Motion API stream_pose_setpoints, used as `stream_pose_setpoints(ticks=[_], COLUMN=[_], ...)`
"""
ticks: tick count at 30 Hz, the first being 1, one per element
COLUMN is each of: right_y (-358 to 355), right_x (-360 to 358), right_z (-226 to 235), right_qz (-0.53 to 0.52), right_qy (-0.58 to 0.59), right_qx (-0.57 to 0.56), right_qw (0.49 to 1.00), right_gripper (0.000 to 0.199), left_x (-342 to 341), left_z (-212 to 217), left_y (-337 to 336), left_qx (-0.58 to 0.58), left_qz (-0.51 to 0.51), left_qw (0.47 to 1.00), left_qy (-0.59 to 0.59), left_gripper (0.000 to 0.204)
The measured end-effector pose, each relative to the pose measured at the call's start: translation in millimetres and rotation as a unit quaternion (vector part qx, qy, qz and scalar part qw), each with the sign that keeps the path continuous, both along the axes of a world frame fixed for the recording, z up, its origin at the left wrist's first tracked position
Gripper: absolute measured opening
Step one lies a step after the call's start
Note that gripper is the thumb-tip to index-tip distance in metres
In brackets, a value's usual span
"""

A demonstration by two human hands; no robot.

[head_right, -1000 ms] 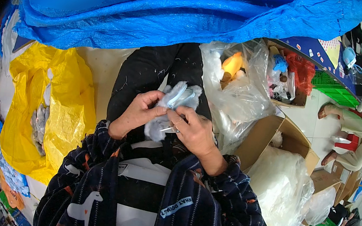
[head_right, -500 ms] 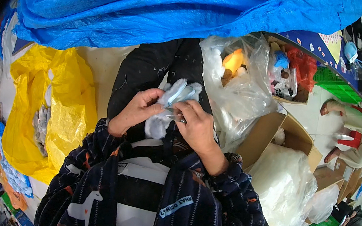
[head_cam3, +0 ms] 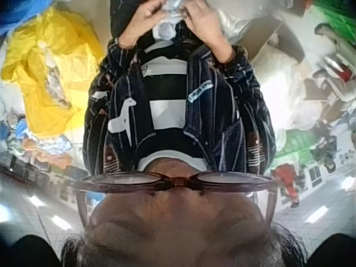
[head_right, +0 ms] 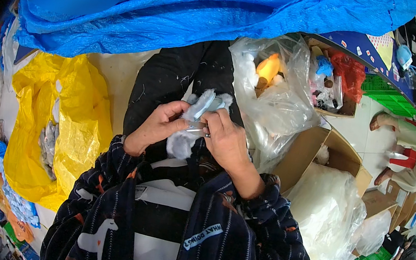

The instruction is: The person sits on the floor and uses scissors to trim loose threads and fur from small gray stuffed toys. They handle each toy one at a time, turning it over to access different areas, then place the finished toy into a blue bag.

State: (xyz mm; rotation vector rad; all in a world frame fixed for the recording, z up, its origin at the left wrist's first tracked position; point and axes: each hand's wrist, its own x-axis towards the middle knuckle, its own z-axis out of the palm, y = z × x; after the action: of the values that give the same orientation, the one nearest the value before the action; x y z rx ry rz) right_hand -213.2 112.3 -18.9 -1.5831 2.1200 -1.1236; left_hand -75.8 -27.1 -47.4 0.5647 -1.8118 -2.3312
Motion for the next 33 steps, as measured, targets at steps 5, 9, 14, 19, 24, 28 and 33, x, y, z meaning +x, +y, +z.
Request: stream_pose_setpoints(ticks=[5, 9, 14, 19, 24, 28, 33], right_y=[-4.4, -6.6, -9.1, 3.7, 5.8, 6.6, 7.6], right_x=[-1.9, -0.4, -3.8, -10.1, -2.3, 1.8, 3.5], right_z=[-3.4, -6.6, -14.1, 18.4, 36.6, 41.9, 39.0], right_qz=[-0.009, -0.039, -0.124, -0.119, -0.063, -0.048, -0.027], right_qy=[-0.026, -0.063, -0.063, -0.158, 0.011, 0.022, 0.098], right_qx=[0.008, 0.001, -0.044, 0.023, 0.064, 0.116, 0.093], right_qw=[1.000, 0.997, 0.989, 0.980, 0.996, 0.992, 0.990], right_gripper=[0.029, 0.026, 0.015, 0.021, 0.030, 0.030, 0.029], left_x=[-1.5, -1.3, 1.7, 5.6, 6.7, 10.4, 11.7], left_z=[0.9, -1.0, -2.6, -1.3, 2.2, -2.3, -1.5], left_y=[0.3, -1.6, -5.6, -8.4, -10.0, -10.0, -9.9], left_qx=[0.008, 0.019, 0.061, 0.101, 0.109, 0.114, 0.123], left_qz=[0.002, -0.001, 0.000, 0.008, 0.007, 0.013, 0.013], left_qw=[1.000, 1.000, 0.998, 0.995, 0.994, 0.993, 0.992], left_qy=[0.003, 0.001, 0.001, 0.001, -0.006, 0.008, 0.000], left_gripper=[0.018, 0.019, 0.020, 0.020, 0.021, 0.022, 0.022])
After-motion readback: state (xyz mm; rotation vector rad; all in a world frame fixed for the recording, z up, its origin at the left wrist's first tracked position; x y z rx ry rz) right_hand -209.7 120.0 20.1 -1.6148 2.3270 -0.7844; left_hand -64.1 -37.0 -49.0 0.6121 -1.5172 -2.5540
